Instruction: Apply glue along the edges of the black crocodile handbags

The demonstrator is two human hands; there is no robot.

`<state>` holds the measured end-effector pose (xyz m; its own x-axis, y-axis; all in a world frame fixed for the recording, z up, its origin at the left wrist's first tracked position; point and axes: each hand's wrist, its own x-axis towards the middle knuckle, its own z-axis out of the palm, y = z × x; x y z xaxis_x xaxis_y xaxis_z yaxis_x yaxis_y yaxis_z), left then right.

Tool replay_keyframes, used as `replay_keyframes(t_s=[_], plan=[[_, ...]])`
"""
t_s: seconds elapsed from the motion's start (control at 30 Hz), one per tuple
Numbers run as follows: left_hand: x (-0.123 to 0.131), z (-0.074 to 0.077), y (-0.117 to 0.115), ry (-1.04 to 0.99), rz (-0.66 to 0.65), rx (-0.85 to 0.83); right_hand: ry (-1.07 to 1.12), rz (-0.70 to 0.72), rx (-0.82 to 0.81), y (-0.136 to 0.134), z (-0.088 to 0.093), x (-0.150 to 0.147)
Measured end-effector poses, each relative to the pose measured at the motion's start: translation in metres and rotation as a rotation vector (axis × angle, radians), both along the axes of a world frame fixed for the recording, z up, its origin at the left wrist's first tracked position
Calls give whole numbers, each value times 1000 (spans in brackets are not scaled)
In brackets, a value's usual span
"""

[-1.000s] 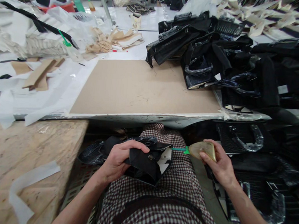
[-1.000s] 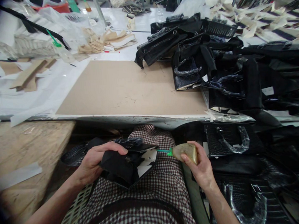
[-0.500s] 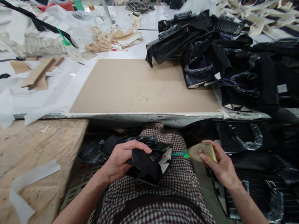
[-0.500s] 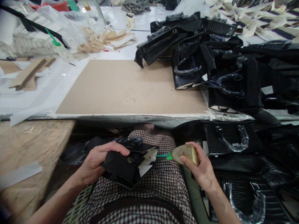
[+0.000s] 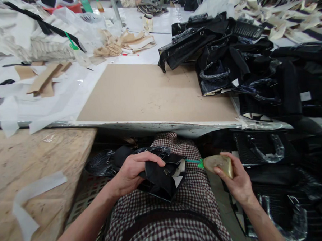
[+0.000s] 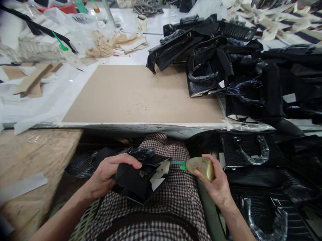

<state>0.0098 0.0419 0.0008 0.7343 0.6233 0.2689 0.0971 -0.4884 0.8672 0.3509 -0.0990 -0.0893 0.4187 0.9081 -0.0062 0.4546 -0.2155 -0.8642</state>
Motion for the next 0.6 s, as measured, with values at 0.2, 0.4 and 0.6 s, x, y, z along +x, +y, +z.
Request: replay_keyframes(t_s=[0.2, 0.4, 0.6], plan=[[-1, -1, -1, 4, 3, 6, 47, 28, -57, -11, 11, 1], [0, 0, -3, -5, 3, 20, 104, -44, -75, -11, 9, -2], [-3, -4, -6, 6, -16, 60, 66, -58, -62, -12, 4, -3]])
